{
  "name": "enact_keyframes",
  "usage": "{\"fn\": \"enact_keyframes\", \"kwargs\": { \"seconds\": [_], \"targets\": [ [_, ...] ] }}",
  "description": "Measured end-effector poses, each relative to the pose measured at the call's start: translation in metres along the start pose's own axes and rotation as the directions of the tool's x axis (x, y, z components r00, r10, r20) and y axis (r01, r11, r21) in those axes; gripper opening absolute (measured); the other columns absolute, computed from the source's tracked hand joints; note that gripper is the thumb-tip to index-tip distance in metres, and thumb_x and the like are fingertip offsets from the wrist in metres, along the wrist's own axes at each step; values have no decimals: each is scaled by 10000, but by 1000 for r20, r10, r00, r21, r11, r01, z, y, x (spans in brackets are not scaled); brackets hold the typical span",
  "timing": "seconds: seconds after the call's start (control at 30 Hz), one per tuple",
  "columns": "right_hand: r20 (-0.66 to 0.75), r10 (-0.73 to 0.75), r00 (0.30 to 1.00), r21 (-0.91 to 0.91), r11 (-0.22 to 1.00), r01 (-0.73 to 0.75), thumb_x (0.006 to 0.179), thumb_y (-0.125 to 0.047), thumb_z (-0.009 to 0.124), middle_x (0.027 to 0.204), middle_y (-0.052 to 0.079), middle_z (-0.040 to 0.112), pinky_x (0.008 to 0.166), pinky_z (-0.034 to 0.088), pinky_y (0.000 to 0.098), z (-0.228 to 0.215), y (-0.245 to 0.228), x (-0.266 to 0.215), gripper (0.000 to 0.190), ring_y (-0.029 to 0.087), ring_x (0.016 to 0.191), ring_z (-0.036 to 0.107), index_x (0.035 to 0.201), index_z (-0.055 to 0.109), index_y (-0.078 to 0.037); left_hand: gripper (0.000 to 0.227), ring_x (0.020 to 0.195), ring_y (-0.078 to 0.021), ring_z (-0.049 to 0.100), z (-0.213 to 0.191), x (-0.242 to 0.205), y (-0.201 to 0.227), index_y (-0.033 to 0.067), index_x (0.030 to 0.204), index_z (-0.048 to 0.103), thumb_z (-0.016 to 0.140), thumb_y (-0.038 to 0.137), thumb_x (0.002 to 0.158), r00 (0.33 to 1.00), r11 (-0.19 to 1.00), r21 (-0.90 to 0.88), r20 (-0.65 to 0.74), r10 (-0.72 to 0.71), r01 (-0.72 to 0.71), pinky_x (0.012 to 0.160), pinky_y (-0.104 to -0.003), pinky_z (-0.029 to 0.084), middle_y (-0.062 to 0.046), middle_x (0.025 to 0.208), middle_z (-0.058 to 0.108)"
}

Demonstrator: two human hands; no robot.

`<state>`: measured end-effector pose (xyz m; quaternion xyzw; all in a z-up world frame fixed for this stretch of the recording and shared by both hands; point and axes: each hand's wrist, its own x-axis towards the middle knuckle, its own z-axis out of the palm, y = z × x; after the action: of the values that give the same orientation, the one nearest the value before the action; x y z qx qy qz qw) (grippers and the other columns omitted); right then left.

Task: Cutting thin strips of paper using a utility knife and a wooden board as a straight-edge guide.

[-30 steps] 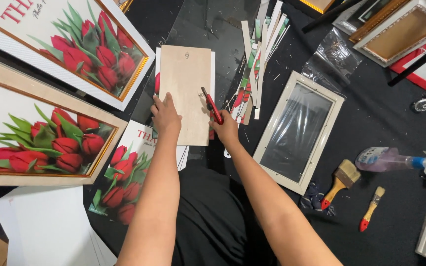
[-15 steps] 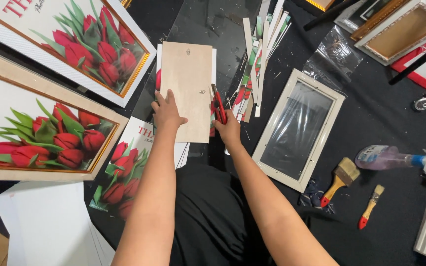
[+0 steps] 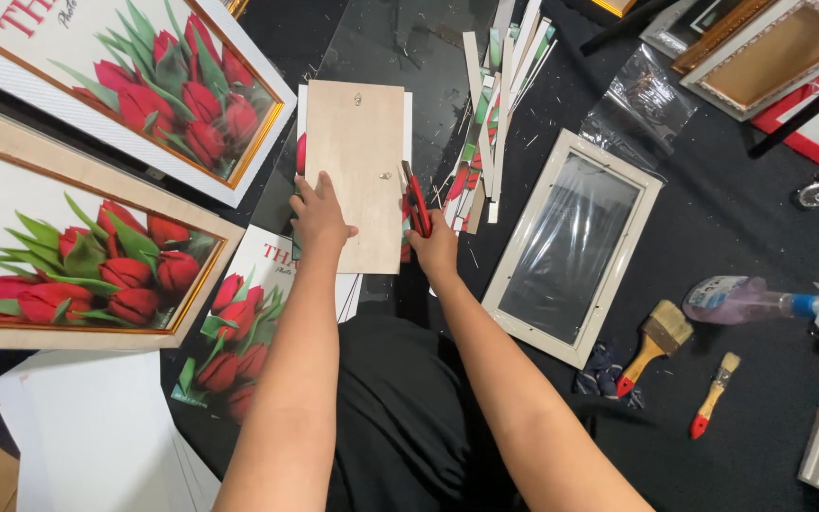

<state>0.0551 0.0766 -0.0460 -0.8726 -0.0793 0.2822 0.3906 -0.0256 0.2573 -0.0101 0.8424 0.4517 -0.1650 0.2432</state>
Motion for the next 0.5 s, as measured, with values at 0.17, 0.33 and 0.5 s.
{"fn": "enact_keyframes", "kwargs": {
  "seconds": [0.17, 0.33, 0.5],
  "targets": [
    [15, -8, 1000, -2, 1000, 8, 865, -220, 793, 1152, 200, 707, 909, 574, 436, -2, 2, 2, 428, 374, 1115, 684, 1247, 620, -138, 997, 1479, -455, 309, 9, 5, -46, 86, 1613, 296, 857, 298, 817, 989, 969, -225, -130, 75, -103, 1187, -592, 329, -266, 1643, 215],
    [43, -20, 999, -7, 1000, 21, 854, -247, 812, 1120, 199, 706, 877, 580, 429, 2, 15, 17, 444, 370, 1057, 705, 1243, 623, -146, 406, 1002, -402, 621, 39, -52, -148, 54, 1171, 697, 788, -20, 783, 500, 873, -156, -859, 110, -461, 902, -477, 510, -175, 1036, 634],
    [23, -15, 1000, 3, 1000, 15, 894, -288, 753, 1031, 181, 708, 849, 588, 414, 2, 10, 14, 381, 275, 836, 754, 1221, 611, -152, 243, 876, -265, 623, 99, -128, -254, 212, 1048, 707, 773, 95, 846, 373, 988, -139, -915, -154, 67, 765, -413, 521, 10, 982, 604]
  ]
}}
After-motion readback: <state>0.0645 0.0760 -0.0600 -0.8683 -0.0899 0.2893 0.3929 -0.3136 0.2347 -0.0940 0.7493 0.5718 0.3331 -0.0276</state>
